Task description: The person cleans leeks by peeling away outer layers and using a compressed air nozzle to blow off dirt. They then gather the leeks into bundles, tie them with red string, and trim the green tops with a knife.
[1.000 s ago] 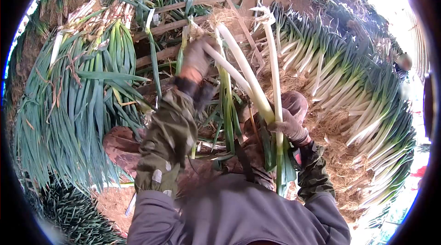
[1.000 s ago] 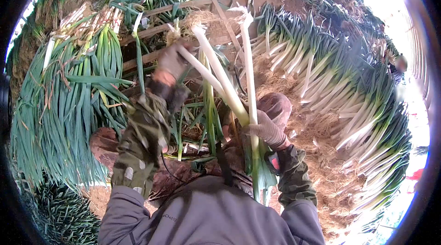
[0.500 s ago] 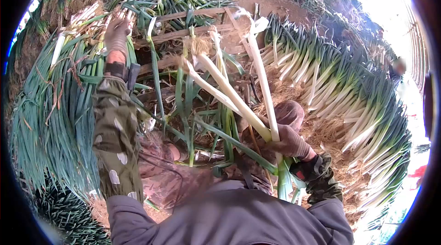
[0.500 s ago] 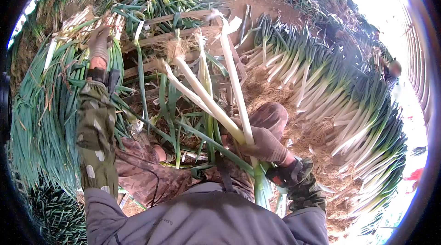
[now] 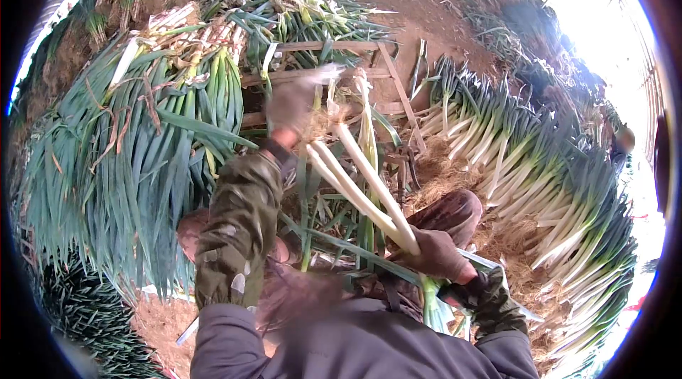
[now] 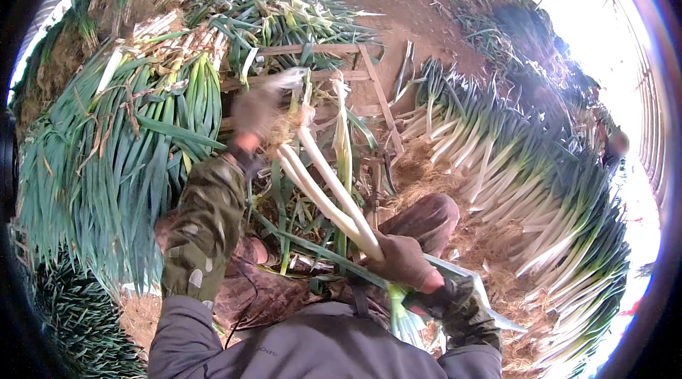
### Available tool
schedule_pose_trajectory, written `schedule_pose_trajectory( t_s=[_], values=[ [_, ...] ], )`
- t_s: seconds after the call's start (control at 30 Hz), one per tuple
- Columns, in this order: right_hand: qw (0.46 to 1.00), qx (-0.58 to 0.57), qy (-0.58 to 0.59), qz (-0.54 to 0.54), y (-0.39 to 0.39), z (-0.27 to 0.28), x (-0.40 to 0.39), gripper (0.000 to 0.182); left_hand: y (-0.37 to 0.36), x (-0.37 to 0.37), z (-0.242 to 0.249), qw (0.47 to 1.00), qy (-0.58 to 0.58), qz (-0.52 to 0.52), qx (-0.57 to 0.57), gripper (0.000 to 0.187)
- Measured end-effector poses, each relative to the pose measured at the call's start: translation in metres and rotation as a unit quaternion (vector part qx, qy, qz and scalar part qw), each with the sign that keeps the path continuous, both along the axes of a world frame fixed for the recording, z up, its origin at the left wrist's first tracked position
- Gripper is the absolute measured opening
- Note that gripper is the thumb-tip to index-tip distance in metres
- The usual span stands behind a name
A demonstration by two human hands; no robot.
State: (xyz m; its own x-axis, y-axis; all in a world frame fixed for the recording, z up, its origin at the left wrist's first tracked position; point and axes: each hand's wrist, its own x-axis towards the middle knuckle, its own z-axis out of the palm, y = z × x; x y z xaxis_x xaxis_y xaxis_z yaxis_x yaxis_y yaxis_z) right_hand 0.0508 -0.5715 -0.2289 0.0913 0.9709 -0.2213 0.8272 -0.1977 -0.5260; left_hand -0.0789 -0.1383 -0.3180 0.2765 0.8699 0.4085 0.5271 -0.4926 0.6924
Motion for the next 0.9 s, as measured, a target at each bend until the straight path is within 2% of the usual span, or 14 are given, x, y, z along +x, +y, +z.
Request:
schedule_pose_trajectory(
  t_s=[0.03, 0.07, 0.13, 0.17, 0.2, 0.27, 0.37, 0.4, 0.53, 0.67, 0.7, 0.73, 0.83, 0.9],
  values=[
    [1.0, -0.021, 0.009, -0.019, -0.002, 0.023, -0.004, 0.049, 0.04, -0.024, -0.002, 0.994, -0.024, 0.071, -0.085, 0.048],
    [0.999, -0.01, 0.009, -0.035, -0.011, 0.021, -0.001, 0.056, 0.065, -0.06, 0.028, 0.958, -0.04, 0.099, -0.266, 0.046],
    [0.998, 0.041, 0.044, -0.028, -0.025, 0.027, 0.016, 0.064, 0.084, -0.095, 0.035, 0.974, 0.152, 0.047, -0.16, 0.054],
    [0.999, -0.016, -0.035, -0.034, -0.032, 0.023, 0.032, 0.068, 0.056, -0.096, 0.064, 0.977, 0.176, 0.015, -0.123, 0.064],
    [0.998, 0.012, -0.061, -0.029, -0.029, 0.014, 0.044, 0.07, 0.013, -0.09, 0.092, 0.976, 0.201, -0.018, -0.087, 0.078],
    [0.995, -0.061, -0.012, -0.08, -0.012, 0.023, 0.058, 0.069, -0.033, -0.069, 0.102, 0.968, 0.23, -0.098, 0.005, 0.113],
    [0.996, -0.087, 0.017, -0.03, 0.013, 0.036, 0.059, 0.067, -0.117, -0.047, 0.075, 0.919, 0.206, -0.19, 0.275, 0.093],
    [0.995, -0.096, 0.037, -0.018, 0.02, 0.04, 0.055, 0.067, -0.141, -0.044, 0.068, 0.899, 0.218, -0.227, 0.306, 0.087],
    [0.976, -0.109, 0.182, 0.054, 0.03, 0.041, 0.028, 0.078, -0.168, -0.048, 0.045, 0.883, 0.068, -0.297, 0.357, 0.049],
    [0.965, -0.107, 0.234, 0.056, 0.025, 0.036, 0.006, 0.08, -0.15, -0.064, 0.054, 0.829, 0.097, -0.365, 0.412, 0.049],
    [0.97, -0.114, 0.201, 0.077, 0.023, 0.035, 0.004, 0.079, -0.145, -0.065, 0.059, 0.807, 0.09, -0.392, 0.432, 0.049],
    [0.975, -0.075, 0.201, 0.058, 0.026, 0.045, -0.008, 0.049, -0.143, -0.065, 0.066, 0.802, 0.109, -0.405, 0.425, 0.047],
    [0.968, -0.134, 0.197, 0.084, 0.03, 0.048, -0.001, 0.065, -0.141, -0.063, 0.091, 0.785, 0.139, -0.425, 0.428, 0.041],
    [0.969, -0.128, 0.18, 0.108, 0.037, 0.06, 0.0, 0.08, -0.139, -0.066, 0.098, 0.774, 0.167, -0.428, 0.435, 0.049]
  ],
)
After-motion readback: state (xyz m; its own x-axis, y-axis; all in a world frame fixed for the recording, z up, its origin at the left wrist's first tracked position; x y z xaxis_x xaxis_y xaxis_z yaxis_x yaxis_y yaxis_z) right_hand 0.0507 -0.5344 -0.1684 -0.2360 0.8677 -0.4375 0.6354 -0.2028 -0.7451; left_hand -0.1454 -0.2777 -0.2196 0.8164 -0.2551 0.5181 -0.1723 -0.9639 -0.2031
